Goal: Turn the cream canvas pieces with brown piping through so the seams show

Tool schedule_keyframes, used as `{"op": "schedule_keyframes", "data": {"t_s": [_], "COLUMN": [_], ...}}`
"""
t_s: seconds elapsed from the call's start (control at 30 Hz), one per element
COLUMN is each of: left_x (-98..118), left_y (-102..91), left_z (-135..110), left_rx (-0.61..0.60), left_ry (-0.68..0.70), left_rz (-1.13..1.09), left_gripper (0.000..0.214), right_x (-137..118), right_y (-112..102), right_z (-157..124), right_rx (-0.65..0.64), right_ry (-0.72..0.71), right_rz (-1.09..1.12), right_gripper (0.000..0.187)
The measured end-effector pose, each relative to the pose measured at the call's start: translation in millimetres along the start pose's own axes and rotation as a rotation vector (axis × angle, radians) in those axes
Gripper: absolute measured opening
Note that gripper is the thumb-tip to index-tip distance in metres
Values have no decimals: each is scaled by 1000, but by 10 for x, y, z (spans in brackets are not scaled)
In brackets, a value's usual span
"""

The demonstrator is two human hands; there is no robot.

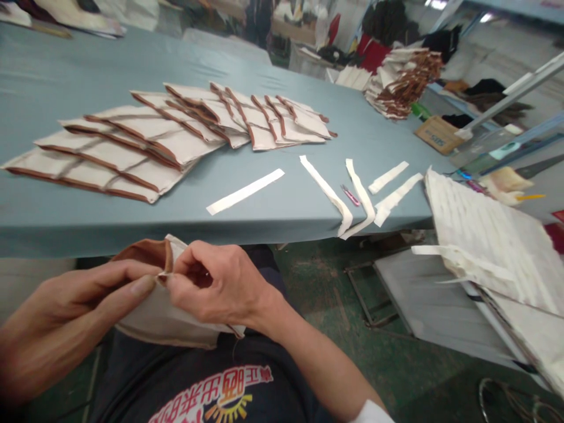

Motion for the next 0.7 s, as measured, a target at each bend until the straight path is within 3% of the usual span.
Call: {"op": "schedule_keyframes", "data": {"t_s": [0.37,0.5,0.7], "left_x": [-173,-204,-251], "left_y": [15,-4,10], "left_z": [-6,-49,-69], "left_rx": [11,37,-9], "left_ry": [-37,-12,4], "left_rz": [-50,-68,-62], "left_gripper": [42,39,40], "right_x": [-38,82,254], "right_y": [81,107,250], "right_z": [-16,2,23], "right_rx": [87,-56,-232], "right_ry": [-170,36,271], "right_rz": [-386,-81,398], "right_gripper": [18,22,48]}}
Point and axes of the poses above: each hand's wrist, its own z-axis towards the middle knuckle, its own y-axis out of the palm, x = y × z, the point moved 7 cm from there along z, towards the middle knuckle, and after that the axes turned 6 degrees about -x, right-handed, at the moved point
